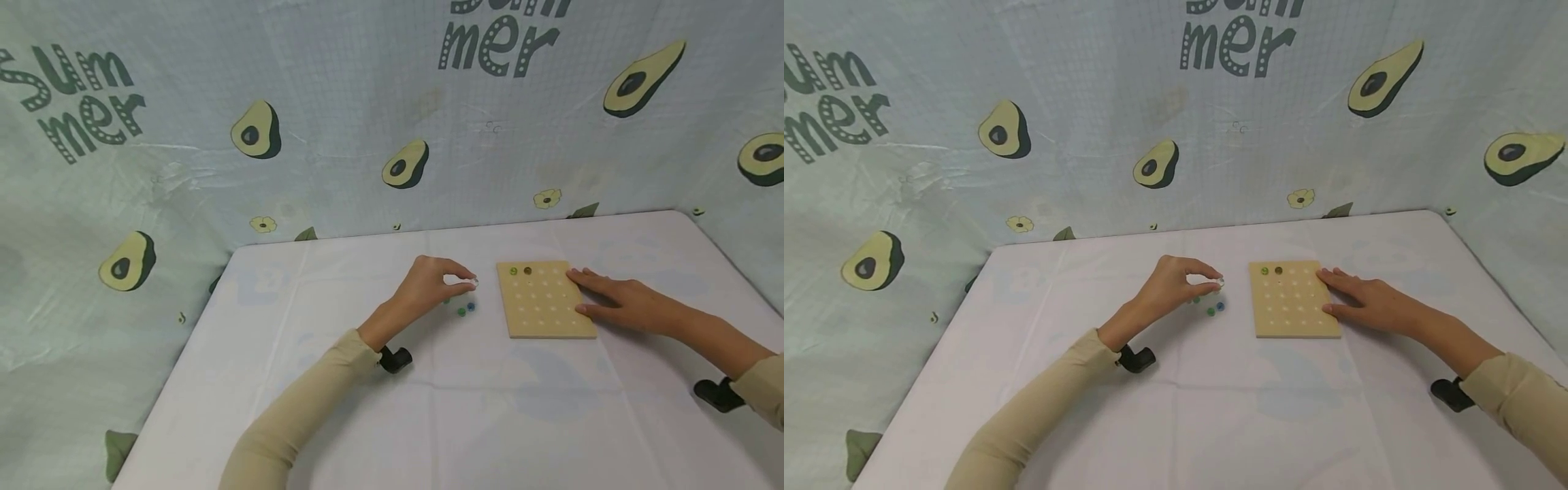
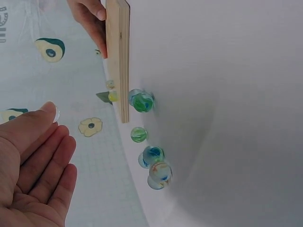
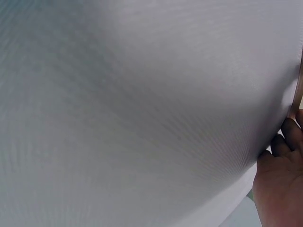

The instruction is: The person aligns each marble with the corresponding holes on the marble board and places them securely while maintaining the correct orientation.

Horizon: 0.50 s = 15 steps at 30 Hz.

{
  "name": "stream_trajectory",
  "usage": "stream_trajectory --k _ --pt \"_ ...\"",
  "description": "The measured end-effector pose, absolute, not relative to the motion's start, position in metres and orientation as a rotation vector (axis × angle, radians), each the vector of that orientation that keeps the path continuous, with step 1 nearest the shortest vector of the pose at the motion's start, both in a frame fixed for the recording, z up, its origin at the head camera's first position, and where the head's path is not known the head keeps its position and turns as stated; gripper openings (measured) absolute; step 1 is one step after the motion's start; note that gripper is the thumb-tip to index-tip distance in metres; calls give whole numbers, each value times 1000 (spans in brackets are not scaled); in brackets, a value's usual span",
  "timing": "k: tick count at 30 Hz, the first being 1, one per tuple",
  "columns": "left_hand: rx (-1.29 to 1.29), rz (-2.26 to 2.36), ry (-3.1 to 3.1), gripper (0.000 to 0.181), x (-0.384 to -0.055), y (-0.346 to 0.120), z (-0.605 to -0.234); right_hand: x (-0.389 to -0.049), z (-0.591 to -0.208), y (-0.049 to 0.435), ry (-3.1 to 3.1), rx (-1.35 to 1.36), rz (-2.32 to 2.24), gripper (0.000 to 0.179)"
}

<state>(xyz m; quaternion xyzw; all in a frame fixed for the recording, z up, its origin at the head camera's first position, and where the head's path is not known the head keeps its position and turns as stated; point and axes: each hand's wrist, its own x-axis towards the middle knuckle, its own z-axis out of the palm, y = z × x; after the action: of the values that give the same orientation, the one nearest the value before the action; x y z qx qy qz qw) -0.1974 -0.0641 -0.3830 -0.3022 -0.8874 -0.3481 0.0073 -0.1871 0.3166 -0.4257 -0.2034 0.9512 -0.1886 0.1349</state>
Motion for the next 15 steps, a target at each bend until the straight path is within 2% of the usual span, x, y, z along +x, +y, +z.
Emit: stream_trajectory --k 15 --pt "-985 -1104 -2745 21 -201 -47 -381 -188 -424 317 2753 -624 -573 83"
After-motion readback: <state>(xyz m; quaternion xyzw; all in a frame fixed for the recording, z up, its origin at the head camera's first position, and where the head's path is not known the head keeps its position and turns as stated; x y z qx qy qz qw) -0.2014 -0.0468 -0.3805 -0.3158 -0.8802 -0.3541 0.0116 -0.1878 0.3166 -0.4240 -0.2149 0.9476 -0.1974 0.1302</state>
